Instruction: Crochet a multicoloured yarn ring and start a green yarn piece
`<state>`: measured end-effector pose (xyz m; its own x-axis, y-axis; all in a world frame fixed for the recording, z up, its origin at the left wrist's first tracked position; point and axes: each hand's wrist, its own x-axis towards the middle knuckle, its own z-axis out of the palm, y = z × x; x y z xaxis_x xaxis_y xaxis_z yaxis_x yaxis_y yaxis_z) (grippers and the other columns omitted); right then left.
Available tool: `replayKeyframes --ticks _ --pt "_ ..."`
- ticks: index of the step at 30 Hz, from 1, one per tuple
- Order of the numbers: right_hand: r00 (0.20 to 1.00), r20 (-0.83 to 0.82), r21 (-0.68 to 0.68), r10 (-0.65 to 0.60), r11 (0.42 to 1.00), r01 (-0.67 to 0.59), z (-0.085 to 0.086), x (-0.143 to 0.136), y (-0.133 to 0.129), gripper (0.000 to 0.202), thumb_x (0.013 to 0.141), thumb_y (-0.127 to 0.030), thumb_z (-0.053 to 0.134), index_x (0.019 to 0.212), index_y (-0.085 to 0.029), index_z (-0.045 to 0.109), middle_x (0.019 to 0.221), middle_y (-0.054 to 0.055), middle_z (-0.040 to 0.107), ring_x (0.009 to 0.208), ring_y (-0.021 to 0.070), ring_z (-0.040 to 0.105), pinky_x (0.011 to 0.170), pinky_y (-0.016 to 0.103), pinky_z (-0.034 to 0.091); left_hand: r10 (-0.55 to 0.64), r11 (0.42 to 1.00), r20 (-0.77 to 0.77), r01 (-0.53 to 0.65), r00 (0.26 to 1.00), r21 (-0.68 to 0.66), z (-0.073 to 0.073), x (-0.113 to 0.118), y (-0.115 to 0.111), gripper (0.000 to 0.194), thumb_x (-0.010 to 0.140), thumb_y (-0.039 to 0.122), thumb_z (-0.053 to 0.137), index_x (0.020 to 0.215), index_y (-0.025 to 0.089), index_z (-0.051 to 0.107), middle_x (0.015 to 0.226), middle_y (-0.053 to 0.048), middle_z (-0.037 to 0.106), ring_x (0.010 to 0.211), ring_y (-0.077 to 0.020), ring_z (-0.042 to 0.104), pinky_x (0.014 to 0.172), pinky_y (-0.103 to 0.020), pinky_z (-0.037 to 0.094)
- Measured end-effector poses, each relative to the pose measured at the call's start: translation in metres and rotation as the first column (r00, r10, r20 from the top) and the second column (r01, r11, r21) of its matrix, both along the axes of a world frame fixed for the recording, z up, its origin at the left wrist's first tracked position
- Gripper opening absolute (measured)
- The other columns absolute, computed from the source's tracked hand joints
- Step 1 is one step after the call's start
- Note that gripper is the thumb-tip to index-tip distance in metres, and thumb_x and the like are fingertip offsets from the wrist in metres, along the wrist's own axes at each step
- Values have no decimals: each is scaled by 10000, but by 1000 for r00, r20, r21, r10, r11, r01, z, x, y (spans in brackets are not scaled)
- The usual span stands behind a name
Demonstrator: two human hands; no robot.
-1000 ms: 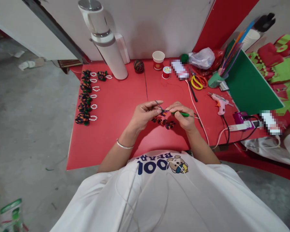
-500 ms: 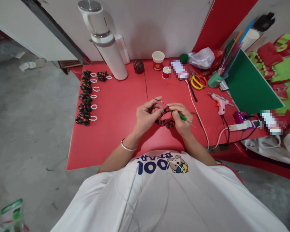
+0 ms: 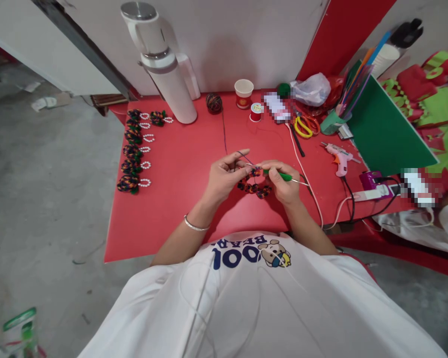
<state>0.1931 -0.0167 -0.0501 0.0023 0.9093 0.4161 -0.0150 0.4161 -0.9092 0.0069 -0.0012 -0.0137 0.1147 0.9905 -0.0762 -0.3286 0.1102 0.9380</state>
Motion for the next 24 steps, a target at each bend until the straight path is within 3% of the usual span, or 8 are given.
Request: replayKeyframes --ticks 4,7,13,17,24 --pt "986 -128 -183 102 975 -125 -1 12 10 346 910 -606 779 948 -266 833 968 33 860 724 155 761 614 279 629 -51 999 9 51 999 -4 1 -4 2 544 603 267 1009 1112 173 840 766 -20 773 689 -120 704 694 -246 556" --pt "969 -194 -239 150 951 -195 3 19 16 395 839 -641 834 898 -251 829 854 23 838 617 126 696 501 235 538 -92 996 4 92 996 10 2 -6 3 547 618 251 1006 1133 173 838 808 -33 788 702 -120 713 685 -239 557" --pt "955 -262 -318 142 921 -225 13 19 15 406 757 -642 902 854 -252 840 842 20 835 626 114 690 510 219 526 -158 987 -17 158 987 18 0 -6 5 679 630 243 1004 1269 155 791 832 -37 796 717 -131 734 704 -245 573" --pt "951 -273 -329 142 915 -232 16 20 14 335 763 -597 918 839 -275 865 786 8 828 636 107 699 533 195 535 -151 988 -25 151 988 18 -1 -7 7 637 657 271 996 1247 140 796 786 -37 784 728 -147 741 724 -263 583" --pt "924 -190 -288 331 881 -375 24 37 22 229 844 -501 887 914 -283 881 884 23 864 671 108 723 607 213 576 -159 987 -68 161 985 21 1 -11 9 562 660 243 976 1191 144 820 779 -39 780 699 -137 715 679 -258 557"
